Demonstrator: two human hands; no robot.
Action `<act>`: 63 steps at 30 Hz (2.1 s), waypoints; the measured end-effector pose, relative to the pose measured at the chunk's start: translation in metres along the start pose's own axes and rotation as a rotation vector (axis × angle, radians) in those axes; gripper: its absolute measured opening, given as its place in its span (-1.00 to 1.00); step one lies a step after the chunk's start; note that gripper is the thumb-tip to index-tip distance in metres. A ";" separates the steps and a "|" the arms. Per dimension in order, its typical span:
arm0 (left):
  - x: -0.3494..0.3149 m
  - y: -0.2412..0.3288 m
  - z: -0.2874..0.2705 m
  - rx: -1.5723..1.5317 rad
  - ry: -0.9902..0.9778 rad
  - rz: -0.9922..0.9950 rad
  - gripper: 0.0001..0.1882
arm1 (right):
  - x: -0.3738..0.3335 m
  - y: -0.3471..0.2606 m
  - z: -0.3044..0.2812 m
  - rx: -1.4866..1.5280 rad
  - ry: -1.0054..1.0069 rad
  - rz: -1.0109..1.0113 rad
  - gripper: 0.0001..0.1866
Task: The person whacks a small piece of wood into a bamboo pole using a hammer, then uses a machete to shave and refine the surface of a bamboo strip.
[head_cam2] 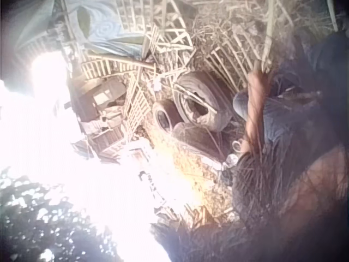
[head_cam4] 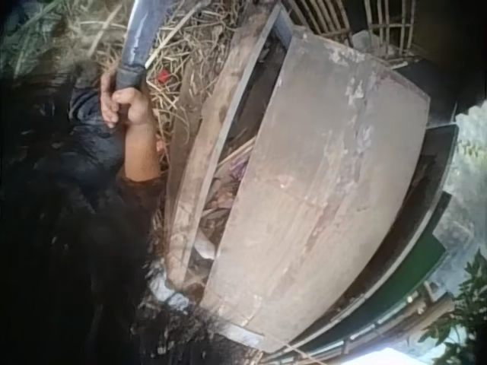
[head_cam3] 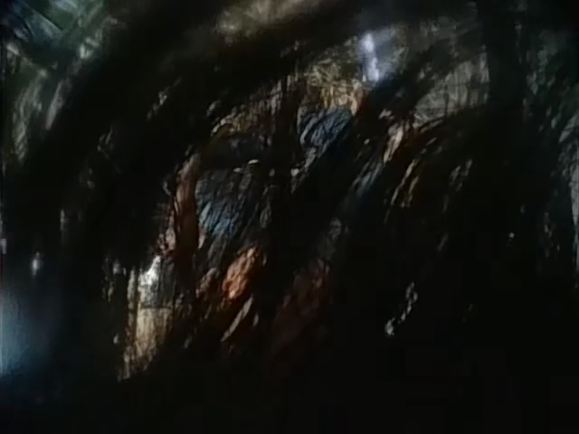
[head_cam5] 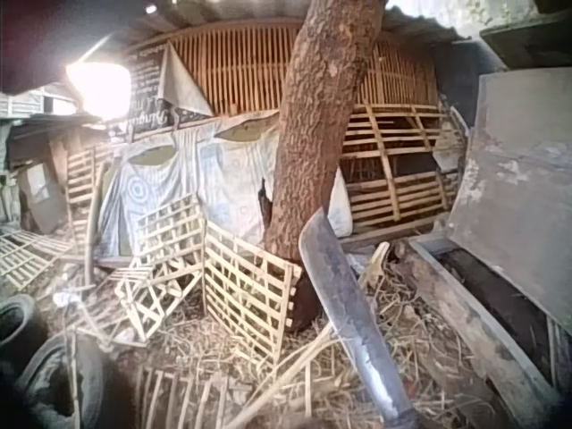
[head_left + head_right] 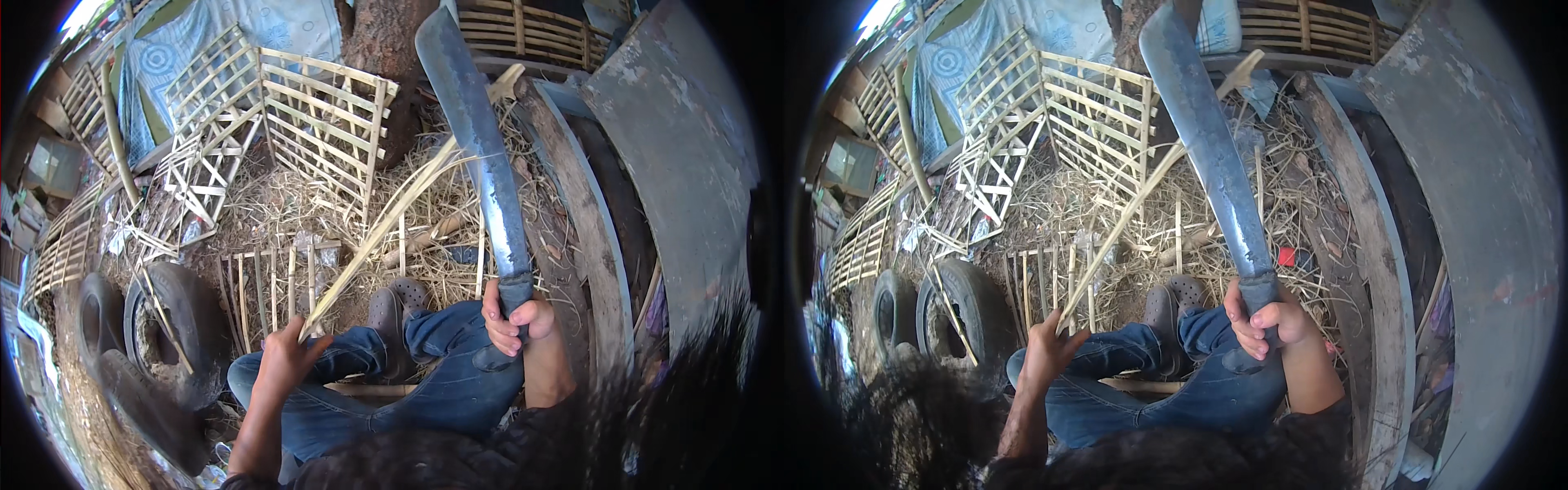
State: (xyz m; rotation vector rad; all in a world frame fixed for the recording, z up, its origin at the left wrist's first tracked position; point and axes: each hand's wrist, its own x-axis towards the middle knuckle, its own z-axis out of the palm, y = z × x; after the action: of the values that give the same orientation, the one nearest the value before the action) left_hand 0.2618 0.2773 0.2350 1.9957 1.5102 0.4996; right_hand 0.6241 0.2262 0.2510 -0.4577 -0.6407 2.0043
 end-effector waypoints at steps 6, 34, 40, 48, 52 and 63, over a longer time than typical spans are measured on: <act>0.016 0.032 -0.003 -0.063 0.020 0.096 -0.64 | 0.001 -0.003 -0.002 0.122 -0.056 -0.024 -0.75; 0.054 0.015 -0.035 -0.234 -0.424 0.101 -0.57 | 0.007 0.003 -0.003 0.055 0.008 -0.109 -0.78; 0.062 0.014 -0.037 -0.153 -0.471 0.175 -0.58 | 0.009 0.007 0.006 0.023 0.155 0.058 -0.76; 0.063 0.019 -0.030 -0.128 -0.405 0.130 -0.61 | 0.015 0.007 0.009 0.096 0.104 0.012 -0.78; 0.074 0.032 -0.018 -0.157 -0.426 0.215 -0.57 | 0.018 0.008 0.013 0.062 0.125 0.148 -0.76; 0.077 0.043 -0.004 -0.269 -0.499 0.175 -0.53 | 0.025 0.017 0.020 -0.624 0.600 -0.327 -0.74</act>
State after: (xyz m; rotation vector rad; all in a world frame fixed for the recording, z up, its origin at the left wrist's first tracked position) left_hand 0.3138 0.3436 0.2618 1.8674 0.9203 0.2299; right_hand 0.5895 0.2356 0.2549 -1.1864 -0.8752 1.2321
